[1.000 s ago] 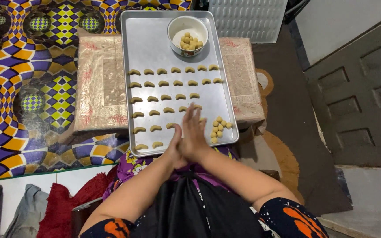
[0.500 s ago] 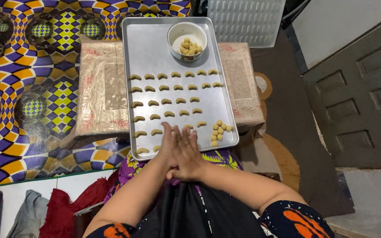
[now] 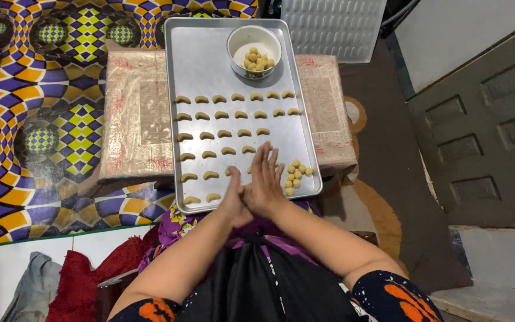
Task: Shaping small pieces of dough into crescent shapes and arranging them in rows on a metal baking tray.
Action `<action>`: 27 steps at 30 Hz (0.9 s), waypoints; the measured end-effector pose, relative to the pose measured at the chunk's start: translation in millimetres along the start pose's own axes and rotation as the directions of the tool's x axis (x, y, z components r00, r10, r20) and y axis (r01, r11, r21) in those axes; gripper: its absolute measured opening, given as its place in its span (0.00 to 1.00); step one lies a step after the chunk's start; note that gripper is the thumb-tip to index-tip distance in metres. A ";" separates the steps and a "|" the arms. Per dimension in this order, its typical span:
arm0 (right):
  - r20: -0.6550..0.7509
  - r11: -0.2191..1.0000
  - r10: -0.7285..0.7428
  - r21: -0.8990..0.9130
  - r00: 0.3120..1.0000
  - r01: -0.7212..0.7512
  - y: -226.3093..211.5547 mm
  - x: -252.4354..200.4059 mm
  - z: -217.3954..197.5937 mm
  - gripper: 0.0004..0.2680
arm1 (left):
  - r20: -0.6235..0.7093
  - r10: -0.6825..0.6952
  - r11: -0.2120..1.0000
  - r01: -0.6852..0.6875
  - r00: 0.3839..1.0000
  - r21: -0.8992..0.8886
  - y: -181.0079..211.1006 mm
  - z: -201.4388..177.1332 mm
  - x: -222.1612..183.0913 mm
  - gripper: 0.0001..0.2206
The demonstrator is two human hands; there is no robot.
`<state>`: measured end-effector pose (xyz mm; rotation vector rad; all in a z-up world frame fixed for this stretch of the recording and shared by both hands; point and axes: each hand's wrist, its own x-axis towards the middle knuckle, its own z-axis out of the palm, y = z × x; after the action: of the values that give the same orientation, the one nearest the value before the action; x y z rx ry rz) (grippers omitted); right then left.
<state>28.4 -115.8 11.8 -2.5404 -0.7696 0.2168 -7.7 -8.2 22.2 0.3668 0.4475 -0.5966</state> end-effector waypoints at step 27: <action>0.086 0.994 0.012 -0.112 0.996 -0.003 -29.4 -21.1 -1.8 0.46 | -0.107 -0.003 0.999 -0.002 0.994 -0.039 1.2 -8.8 2.5 0.39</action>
<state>-2.8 -106.8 27.9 -2.6541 -0.8266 0.2957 -7.7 -4.4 13.8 0.3627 0.5612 -0.5696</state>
